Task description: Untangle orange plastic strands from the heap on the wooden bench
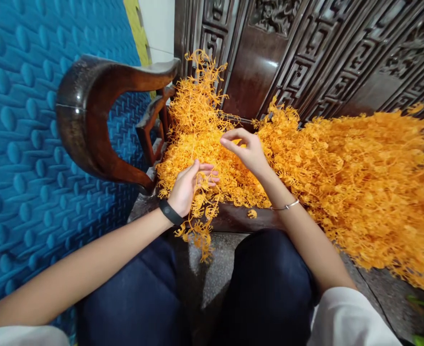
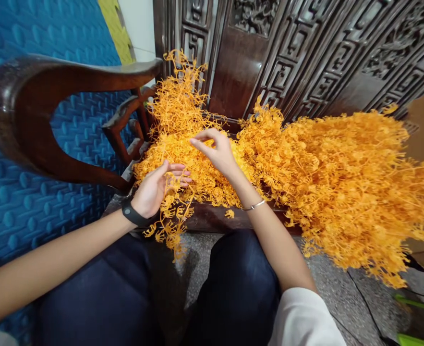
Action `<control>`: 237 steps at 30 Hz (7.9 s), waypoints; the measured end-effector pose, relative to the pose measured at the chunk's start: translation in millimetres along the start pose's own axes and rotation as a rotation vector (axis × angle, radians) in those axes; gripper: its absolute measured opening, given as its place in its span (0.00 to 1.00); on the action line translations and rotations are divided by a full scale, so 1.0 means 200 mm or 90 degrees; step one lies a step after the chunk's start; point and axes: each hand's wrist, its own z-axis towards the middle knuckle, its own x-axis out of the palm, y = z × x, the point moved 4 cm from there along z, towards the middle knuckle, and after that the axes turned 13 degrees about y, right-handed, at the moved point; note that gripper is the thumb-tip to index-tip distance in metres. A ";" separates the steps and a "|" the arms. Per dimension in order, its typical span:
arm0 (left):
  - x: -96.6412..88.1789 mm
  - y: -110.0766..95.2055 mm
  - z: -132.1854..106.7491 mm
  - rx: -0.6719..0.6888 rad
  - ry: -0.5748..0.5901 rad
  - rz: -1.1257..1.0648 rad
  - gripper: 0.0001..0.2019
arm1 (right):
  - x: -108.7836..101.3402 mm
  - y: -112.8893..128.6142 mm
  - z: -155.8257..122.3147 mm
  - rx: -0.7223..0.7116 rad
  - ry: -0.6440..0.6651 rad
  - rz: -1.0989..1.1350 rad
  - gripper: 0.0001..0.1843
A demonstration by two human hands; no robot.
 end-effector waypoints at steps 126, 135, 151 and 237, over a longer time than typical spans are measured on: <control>0.03 -0.04 -0.04 0.134 -0.087 0.168 0.07 | 0.15 0.09 -0.13 0.159 -0.005 0.212 0.10; 0.00 -0.12 0.00 0.196 -0.150 0.145 0.09 | 0.21 0.11 0.00 0.122 -0.148 0.117 0.10; 0.06 0.05 -0.22 -0.001 -0.077 0.019 0.07 | -0.06 -0.26 0.09 0.183 -0.246 -0.034 0.05; -0.08 -0.12 -0.19 0.008 -0.112 0.004 0.14 | 0.23 0.22 -0.16 0.071 0.438 0.268 0.11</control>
